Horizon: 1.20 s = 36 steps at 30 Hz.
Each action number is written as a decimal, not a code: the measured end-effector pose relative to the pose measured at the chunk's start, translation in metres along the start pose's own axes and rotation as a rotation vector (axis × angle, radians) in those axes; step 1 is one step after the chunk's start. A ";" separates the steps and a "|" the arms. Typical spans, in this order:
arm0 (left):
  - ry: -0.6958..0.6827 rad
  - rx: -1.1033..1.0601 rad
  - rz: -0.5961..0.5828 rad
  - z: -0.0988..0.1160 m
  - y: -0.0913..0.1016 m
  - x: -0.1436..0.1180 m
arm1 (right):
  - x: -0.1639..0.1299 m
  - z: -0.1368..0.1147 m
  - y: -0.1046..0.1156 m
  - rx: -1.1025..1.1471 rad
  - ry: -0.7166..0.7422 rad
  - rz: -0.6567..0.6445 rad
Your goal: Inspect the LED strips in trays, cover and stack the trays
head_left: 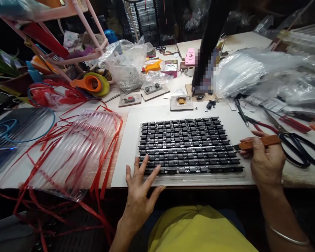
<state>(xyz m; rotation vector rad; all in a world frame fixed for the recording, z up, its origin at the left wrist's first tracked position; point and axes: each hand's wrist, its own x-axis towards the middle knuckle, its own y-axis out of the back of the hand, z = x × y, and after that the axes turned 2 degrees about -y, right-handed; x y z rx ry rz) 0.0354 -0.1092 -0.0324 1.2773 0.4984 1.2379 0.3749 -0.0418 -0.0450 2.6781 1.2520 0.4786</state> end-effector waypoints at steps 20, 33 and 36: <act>0.116 0.182 -0.066 -0.024 -0.007 0.001 | 0.000 -0.004 0.000 -0.046 -0.017 -0.002; 0.168 0.175 -0.037 -0.021 -0.008 -0.001 | -0.001 0.001 0.001 -0.073 0.006 0.015; 0.149 0.199 -0.036 -0.022 -0.009 -0.001 | -0.002 0.001 0.000 -0.087 0.008 0.008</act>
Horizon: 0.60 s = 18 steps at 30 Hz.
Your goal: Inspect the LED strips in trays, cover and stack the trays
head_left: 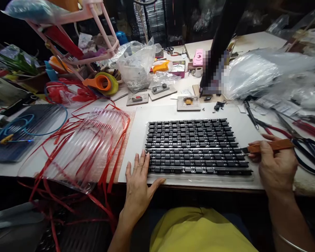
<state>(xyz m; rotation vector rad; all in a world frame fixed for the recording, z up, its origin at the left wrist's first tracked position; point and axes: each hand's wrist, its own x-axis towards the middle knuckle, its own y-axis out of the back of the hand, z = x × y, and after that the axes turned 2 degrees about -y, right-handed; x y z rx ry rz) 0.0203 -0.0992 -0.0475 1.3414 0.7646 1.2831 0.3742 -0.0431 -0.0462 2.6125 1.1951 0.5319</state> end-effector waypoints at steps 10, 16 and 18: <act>0.002 -0.021 0.054 0.001 -0.002 0.002 | -0.003 -0.010 0.013 -0.064 0.084 0.098; -0.007 -0.028 0.081 0.010 -0.002 0.008 | -0.005 -0.002 0.016 0.006 0.013 0.057; 0.000 -0.040 0.071 0.013 -0.001 0.010 | -0.005 0.000 0.017 0.029 0.006 0.059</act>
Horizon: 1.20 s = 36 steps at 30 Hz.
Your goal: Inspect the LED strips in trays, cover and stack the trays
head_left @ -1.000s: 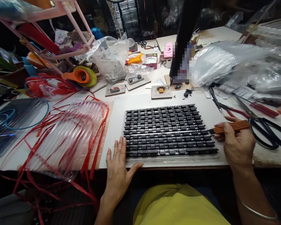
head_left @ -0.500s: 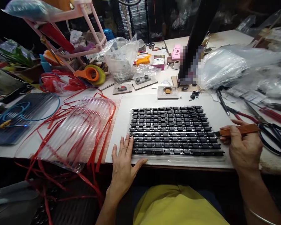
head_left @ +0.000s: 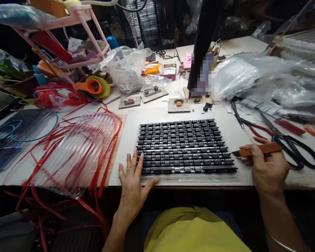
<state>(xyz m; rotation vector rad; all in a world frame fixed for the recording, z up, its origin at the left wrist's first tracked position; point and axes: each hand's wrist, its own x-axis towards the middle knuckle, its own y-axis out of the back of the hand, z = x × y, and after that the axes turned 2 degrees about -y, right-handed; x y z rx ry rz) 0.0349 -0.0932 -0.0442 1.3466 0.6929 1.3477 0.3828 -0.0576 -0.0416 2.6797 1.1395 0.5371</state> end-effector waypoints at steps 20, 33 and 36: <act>0.105 -0.122 0.106 -0.008 0.003 -0.017 | 0.006 0.014 0.001 0.093 0.000 -0.064; -0.030 -0.061 0.099 0.021 -0.004 0.000 | 0.004 0.009 -0.001 0.121 -0.054 -0.109; -0.086 -0.042 0.085 0.033 -0.007 0.009 | 0.003 0.008 0.000 0.138 -0.056 -0.141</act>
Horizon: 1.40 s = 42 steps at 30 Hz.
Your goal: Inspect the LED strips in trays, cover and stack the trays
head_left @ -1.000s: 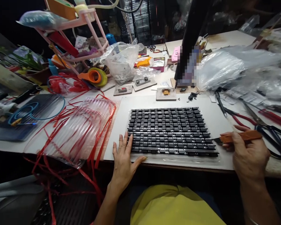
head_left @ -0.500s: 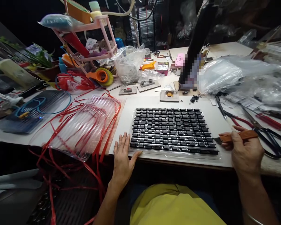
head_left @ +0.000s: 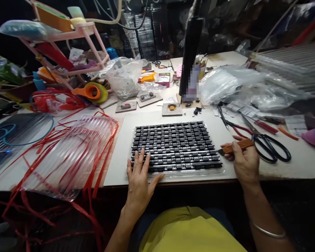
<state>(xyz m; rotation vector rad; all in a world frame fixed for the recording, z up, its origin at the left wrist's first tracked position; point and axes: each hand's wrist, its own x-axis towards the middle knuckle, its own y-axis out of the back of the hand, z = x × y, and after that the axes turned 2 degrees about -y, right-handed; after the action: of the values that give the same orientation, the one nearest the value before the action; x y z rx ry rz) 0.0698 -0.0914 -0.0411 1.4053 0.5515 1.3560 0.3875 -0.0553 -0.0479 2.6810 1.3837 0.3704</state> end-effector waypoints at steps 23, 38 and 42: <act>-0.305 -0.047 -0.017 0.100 -0.041 0.047 | 0.013 -0.032 0.000 0.213 0.034 -0.193; -0.335 -0.043 0.011 0.100 -0.046 0.048 | 0.035 -0.039 -0.040 0.221 -0.097 -0.759; -0.338 -0.052 0.019 0.101 -0.045 0.049 | 0.033 -0.040 -0.041 0.229 -0.103 -0.755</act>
<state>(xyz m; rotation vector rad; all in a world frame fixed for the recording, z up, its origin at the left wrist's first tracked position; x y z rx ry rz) 0.1887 -0.0699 -0.0402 1.5583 0.2786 1.1071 0.3634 -0.0050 -0.0122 2.0419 2.3448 -0.0038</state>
